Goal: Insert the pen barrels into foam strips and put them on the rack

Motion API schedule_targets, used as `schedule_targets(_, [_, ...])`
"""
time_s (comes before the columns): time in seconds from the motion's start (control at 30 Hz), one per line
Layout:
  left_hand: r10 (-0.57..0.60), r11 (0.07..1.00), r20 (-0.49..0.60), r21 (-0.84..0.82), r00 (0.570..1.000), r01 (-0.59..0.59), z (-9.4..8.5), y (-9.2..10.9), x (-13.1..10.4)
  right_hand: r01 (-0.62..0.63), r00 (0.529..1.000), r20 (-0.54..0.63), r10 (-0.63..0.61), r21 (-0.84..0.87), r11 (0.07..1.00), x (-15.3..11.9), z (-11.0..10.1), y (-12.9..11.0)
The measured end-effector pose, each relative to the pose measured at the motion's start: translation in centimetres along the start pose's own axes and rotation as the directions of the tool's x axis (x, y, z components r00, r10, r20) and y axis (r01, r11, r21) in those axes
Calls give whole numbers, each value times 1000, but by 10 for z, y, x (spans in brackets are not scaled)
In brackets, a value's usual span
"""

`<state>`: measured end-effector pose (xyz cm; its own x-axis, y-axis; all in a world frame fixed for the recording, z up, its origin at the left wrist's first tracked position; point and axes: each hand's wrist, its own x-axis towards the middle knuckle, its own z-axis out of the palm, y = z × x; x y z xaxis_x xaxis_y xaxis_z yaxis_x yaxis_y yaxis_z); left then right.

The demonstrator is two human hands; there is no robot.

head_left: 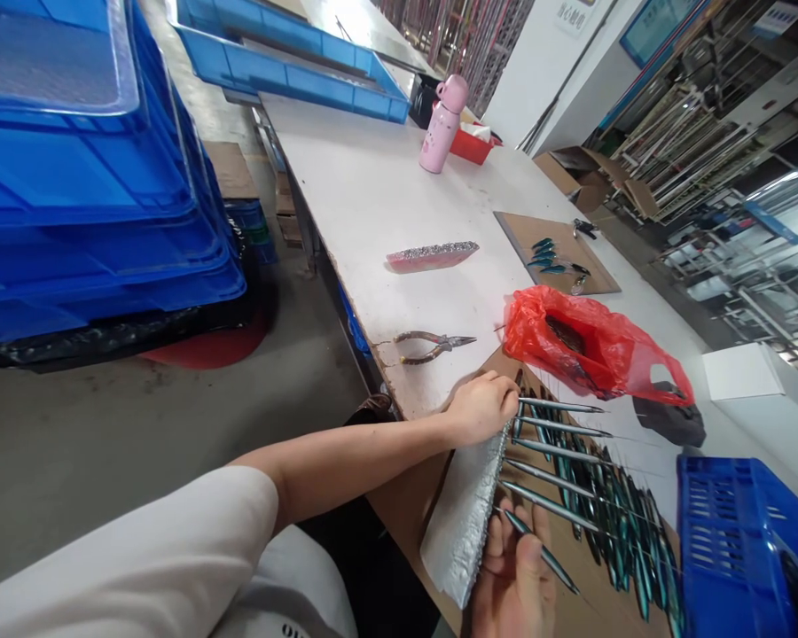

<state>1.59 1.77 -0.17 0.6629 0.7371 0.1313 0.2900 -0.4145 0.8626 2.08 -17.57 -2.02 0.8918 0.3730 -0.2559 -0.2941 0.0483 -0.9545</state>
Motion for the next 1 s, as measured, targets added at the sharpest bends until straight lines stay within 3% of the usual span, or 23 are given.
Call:
schedule_targets(0.3, [-7,1000,7,8,1000,7,-1,0,0,-79,997,-7,81,132,988,1,4,-4])
schedule_targets(0.53, [0,1000,7,12,1000,0,0,-1,0,-25,1000,18,24,78,997,4,1,-1])
schedule_targets(0.73, [0,1000,14,27,1000,-1,-2,-1,-1,-125,989,-52,138,200,972,1,6,-7])
schedule_targets(1.0, [22,1000,-12,22,1000,-22,3,-3,0,-156,981,-74,179,252,955,0,12,-11])
